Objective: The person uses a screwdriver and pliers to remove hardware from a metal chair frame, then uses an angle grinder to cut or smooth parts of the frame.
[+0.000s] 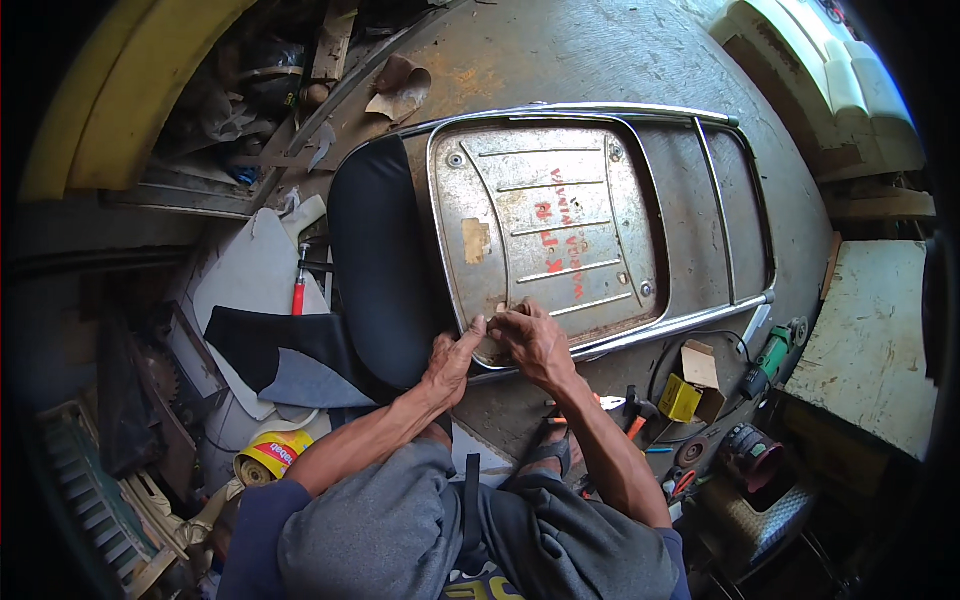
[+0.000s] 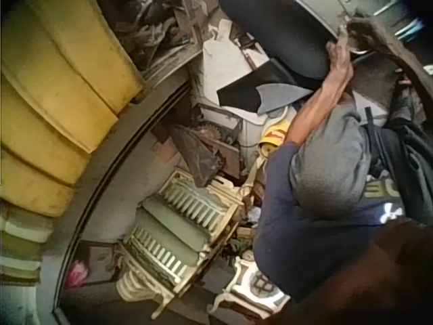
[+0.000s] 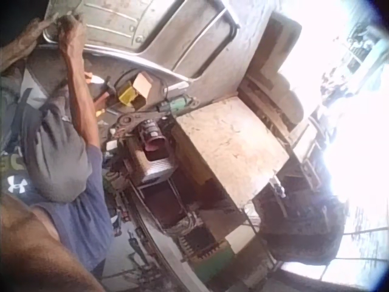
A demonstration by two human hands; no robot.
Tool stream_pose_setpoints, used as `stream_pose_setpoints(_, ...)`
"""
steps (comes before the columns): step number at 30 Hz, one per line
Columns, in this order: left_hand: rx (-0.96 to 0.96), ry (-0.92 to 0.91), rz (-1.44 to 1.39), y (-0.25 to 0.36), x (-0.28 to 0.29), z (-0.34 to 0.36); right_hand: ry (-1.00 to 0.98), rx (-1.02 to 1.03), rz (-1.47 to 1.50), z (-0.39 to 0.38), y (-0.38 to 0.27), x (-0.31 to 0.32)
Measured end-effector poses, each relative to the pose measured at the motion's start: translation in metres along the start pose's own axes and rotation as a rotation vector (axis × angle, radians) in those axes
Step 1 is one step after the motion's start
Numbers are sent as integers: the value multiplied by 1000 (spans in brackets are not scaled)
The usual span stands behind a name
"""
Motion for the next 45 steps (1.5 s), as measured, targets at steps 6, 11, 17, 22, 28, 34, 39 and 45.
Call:
stream_pose_setpoints(6,-14,-34,4,6,-2,-7,-46,-32,-4,3,-3,-4)
stream_pose_setpoints(11,12,-64,37,4,-1,-6,127,33,-24,-1,-5,3)
stream_pose_setpoints(17,17,-60,57,-8,8,1,209,163,-183,-15,-22,-1)
stream_pose_setpoints(22,-18,-96,-41,-4,0,0,261,100,-243,-19,-26,-4)
stream_pose_setpoints(28,7,-108,-54,5,-2,-8,267,-6,-258,-13,-30,-13)
stream_pose_setpoints(34,29,-119,-50,28,-17,-22,275,-96,-329,-21,-31,-12)
stream_pose_setpoints(39,-22,-185,-161,12,-14,-4,413,22,-140,-69,-17,29)
stream_pose_setpoints(45,-42,-116,-18,7,-9,-3,634,-436,-114,-254,110,47)
Point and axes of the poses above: each hand's wrist, its own z-axis towards the middle knuckle, its own x-axis out of the back of the hand, y = z × x, the point moved 9 cm from there along z, towards the middle knuckle, and after that the axes turned 11 degrees about -y, right-handed, at the moved point
